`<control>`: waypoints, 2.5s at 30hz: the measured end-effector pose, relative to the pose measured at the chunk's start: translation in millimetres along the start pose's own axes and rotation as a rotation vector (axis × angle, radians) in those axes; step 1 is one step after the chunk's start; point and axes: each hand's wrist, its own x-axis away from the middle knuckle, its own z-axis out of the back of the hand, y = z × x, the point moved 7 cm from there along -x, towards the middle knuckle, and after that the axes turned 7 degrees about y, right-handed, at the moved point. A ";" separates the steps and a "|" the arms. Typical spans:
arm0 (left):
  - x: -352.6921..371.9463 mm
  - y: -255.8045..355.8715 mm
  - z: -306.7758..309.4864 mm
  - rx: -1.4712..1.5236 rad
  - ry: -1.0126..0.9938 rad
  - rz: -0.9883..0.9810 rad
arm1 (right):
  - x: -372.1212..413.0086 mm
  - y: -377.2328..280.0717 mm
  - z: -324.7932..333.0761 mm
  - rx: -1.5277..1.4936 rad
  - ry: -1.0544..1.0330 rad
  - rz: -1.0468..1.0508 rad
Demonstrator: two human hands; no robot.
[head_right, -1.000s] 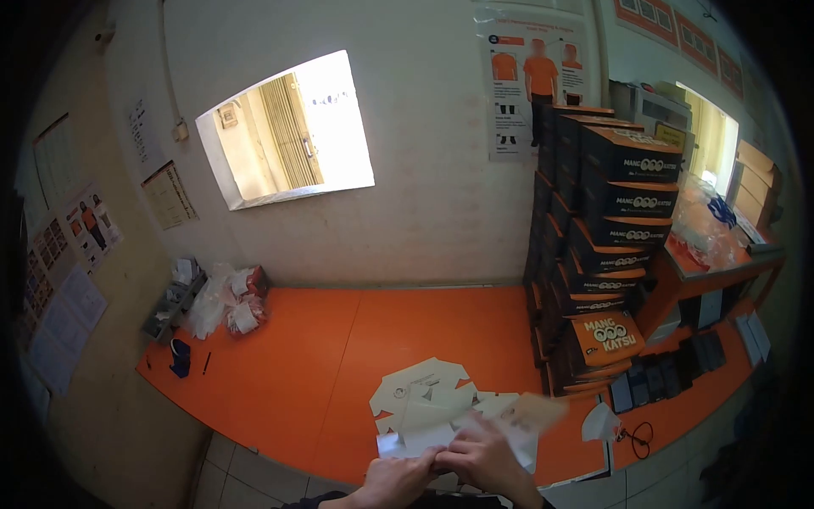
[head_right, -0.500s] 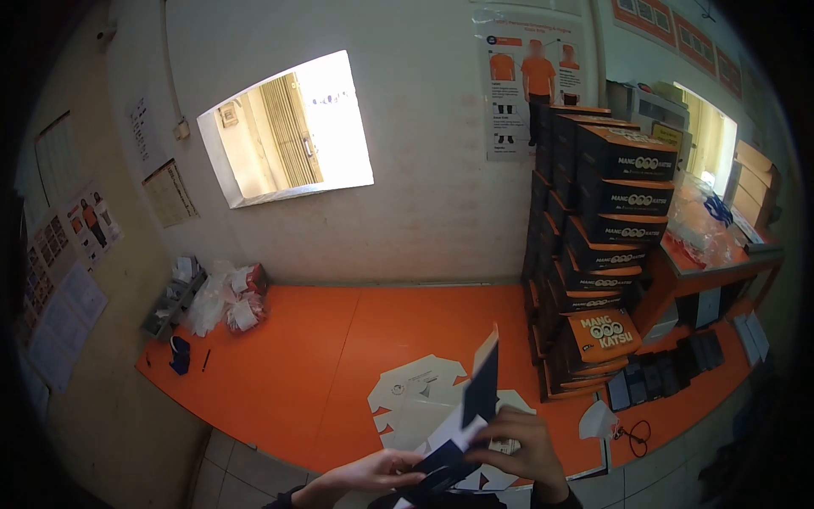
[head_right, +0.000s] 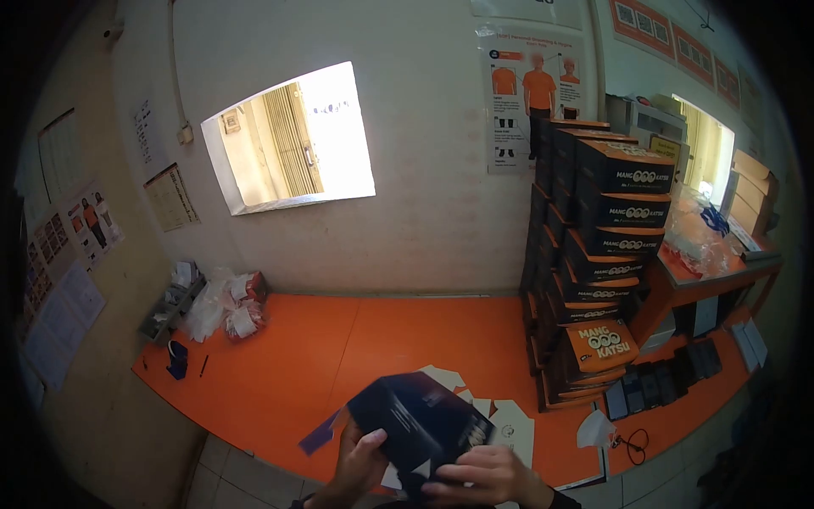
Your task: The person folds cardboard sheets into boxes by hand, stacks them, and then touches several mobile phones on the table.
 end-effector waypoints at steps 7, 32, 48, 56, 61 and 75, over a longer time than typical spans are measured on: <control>17.8 2.5 -24.7 -0.275 0.191 -0.667 | -14.1 25.6 -18.5 0.111 0.127 -0.290; 40.0 -1.1 -0.9 -1.627 -0.501 -0.735 | 108.7 107.2 -50.0 -0.544 0.168 -1.194; 13.3 -38.8 -14.3 -0.580 -0.636 0.283 | -26.7 25.2 -16.7 0.136 -0.061 -0.043; -5.4 -37.0 23.4 -0.409 -0.116 0.034 | 56.6 37.7 -56.4 0.122 0.326 -0.801; -5.5 -15.2 6.9 -0.593 -0.060 -0.291 | 74.4 78.9 -18.2 -0.399 0.503 -1.144; -13.0 -41.5 18.2 -0.395 -0.082 0.014 | 27.3 57.0 -18.8 -0.129 0.117 -0.668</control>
